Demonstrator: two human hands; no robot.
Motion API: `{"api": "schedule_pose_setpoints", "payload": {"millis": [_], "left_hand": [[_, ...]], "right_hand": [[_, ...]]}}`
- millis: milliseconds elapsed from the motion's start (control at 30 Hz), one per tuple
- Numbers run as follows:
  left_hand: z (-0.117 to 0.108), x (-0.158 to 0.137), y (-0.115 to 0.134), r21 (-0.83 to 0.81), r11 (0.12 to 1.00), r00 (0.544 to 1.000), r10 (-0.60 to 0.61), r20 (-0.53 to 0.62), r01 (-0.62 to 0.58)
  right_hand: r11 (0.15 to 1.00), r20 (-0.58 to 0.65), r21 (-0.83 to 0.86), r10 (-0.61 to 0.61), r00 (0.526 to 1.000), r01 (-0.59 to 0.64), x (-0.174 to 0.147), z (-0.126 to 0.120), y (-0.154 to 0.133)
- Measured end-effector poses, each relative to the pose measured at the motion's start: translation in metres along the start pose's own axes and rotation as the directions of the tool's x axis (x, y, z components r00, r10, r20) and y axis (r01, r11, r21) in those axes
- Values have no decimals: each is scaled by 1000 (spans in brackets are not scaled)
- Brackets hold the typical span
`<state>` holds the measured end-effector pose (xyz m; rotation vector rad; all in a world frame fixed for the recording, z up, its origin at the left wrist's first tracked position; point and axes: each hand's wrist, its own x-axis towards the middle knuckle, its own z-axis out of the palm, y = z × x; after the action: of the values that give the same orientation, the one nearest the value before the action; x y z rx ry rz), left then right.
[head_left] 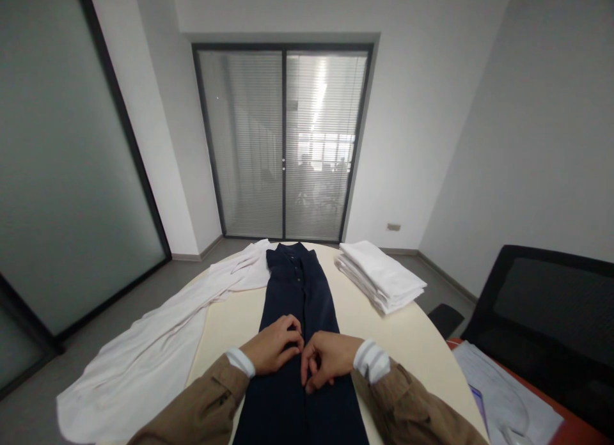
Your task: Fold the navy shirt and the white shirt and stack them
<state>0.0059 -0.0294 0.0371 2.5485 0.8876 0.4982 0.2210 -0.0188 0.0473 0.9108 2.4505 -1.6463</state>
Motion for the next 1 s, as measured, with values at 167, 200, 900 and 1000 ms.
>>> {"api": "schedule_pose_setpoints", "payload": {"millis": [167, 200, 900, 1000], "left_hand": [[-2, 1, 4, 21, 1000, 998, 8, 58, -9], [-1, 1, 5, 24, 1000, 998, 7, 69, -9], [-1, 1, 10, -13, 997, 988, -71, 137, 73], [-1, 1, 11, -4, 996, 986, -87, 141, 88]], "right_hand": [[985, -101, 154, -67, 993, 82, -1, -7, 5], [985, -126, 155, -58, 990, 77, -1, -8, 6], [996, -111, 56, -64, 992, 70, 2, -11, 18], [993, -122, 119, -5, 993, 20, 6, -9, 22]]}}
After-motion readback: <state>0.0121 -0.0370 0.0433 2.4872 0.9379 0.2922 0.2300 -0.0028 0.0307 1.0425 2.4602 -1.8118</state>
